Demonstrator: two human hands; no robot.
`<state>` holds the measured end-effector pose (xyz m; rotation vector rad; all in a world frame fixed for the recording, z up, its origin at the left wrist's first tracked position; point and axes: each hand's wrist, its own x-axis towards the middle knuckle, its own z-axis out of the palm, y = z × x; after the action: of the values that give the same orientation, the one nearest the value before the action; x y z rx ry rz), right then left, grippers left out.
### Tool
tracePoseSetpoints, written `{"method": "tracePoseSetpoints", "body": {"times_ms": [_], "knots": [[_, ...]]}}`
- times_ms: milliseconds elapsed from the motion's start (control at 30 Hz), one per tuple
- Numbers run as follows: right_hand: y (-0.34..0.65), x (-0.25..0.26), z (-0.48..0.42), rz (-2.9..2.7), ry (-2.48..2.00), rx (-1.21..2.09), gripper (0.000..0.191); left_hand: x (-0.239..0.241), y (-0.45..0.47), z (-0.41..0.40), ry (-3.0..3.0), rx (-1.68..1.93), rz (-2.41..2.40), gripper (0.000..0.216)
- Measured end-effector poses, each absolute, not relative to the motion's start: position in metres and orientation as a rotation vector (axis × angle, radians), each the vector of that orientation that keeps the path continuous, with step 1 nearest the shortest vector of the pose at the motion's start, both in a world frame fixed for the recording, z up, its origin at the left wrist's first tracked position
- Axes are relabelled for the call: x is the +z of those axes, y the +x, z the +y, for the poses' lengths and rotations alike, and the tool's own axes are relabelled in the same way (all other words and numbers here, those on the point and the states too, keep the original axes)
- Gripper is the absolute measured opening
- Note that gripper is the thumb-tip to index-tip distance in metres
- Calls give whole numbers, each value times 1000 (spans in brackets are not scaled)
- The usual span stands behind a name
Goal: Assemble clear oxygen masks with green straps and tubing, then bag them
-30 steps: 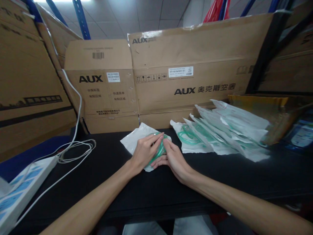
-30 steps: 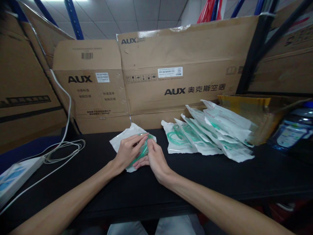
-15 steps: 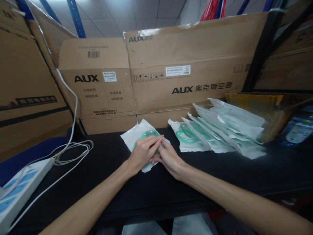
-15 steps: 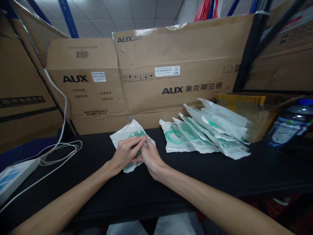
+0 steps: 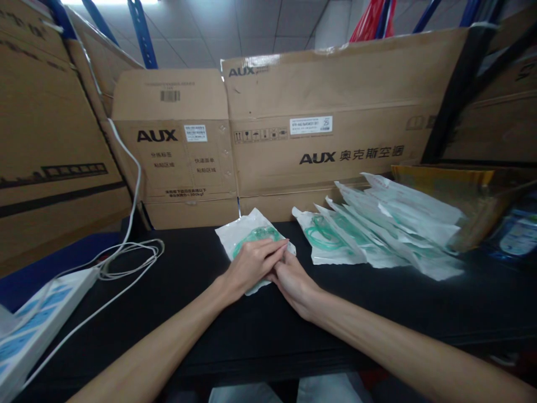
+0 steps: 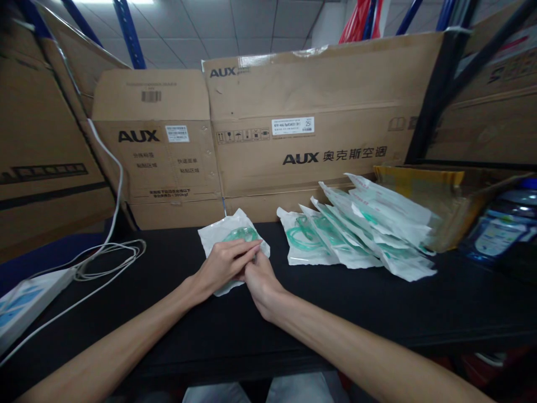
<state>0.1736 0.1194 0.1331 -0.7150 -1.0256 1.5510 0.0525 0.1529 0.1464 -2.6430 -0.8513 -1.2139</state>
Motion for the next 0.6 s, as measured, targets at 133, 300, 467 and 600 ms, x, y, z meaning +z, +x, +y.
{"method": "tracePoseSetpoints", "body": {"times_ms": [133,300,467,600], "knots": [[167,126,130,-1101,-702,1440,29,146,48,154,-2612,-1211,-811,30],[167,124,141,-1139,-753,1231,29,149,46,153,-2577,-1238,-716,29],[169,133,150,-1168,-713,1111,29,150,48,151,-2548,-1252,-628,25],[168,135,154,-1172,-687,1173,23,152,49,152,-2516,-1298,-670,22]]}}
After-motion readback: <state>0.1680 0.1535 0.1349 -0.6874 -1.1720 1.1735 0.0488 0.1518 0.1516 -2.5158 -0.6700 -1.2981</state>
